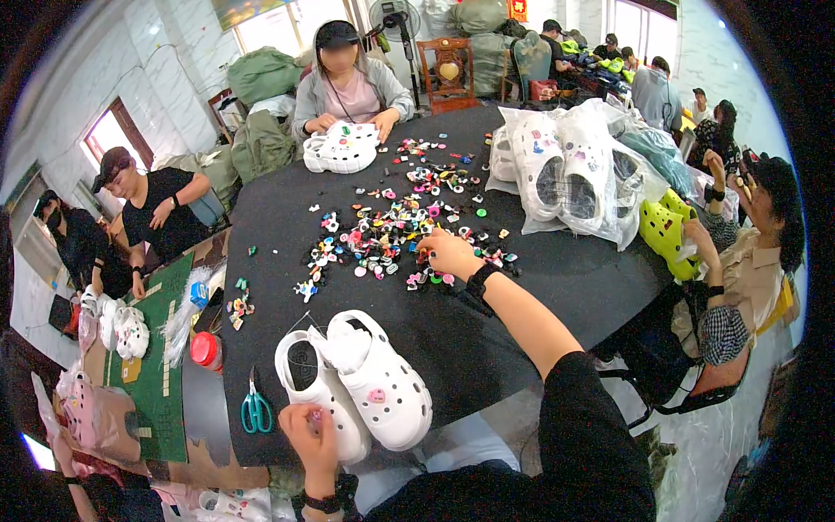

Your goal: Manually attaching decorative charms to the holes of clogs.

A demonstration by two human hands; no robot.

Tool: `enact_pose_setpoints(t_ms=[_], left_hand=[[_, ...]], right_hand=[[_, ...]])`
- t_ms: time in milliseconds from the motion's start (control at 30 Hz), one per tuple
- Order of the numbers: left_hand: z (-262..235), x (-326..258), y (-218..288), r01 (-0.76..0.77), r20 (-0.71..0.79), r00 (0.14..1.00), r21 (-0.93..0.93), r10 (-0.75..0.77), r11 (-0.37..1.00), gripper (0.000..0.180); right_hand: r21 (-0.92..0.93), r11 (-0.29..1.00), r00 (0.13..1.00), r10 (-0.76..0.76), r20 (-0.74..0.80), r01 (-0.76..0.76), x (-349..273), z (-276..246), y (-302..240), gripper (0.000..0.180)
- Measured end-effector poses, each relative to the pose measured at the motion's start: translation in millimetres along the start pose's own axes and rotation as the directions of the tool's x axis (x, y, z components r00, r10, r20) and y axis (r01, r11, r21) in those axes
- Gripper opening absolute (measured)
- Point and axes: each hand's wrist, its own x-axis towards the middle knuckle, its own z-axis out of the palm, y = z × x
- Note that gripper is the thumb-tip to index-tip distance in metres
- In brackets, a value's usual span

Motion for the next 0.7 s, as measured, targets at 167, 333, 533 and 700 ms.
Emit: enact_pose_setpoints(t_ms=[167,333,533,700], left_hand=[[-1.5,-0.7,0.5,0.007,0.005,1.0,0.005,-0.007,1.0,0.015],[-3.8,-2.5,2.3,0.001,0.001,1.0,0.011,-0.001,1.0,0.016],[-1.9,-2.1,2.1,-0.003,-0.008,1.0,0.003,0.003,1.0,0.016],[-0.2,2.1,1.1,-0.025,0.016,1.0,0.045,0.024,0.999,0.016]], right_hand=[[-0.158,0.987,0.998,-0.02,0.065,0.03,1.9,3.1,-9.2,0.016],[0.139,0.988,0.992,0.08,-0.095,-0.066,2.7,-2.3,-15.6,0.017],[0.639,0.764,0.969,0.216,-0.124,-0.089,-0.1,-3.9,-10.8,0.018],[0.824,0.564,0.993,0.119,-0.015,-0.055,-38.9,-25.1,-56.5,0.018]])
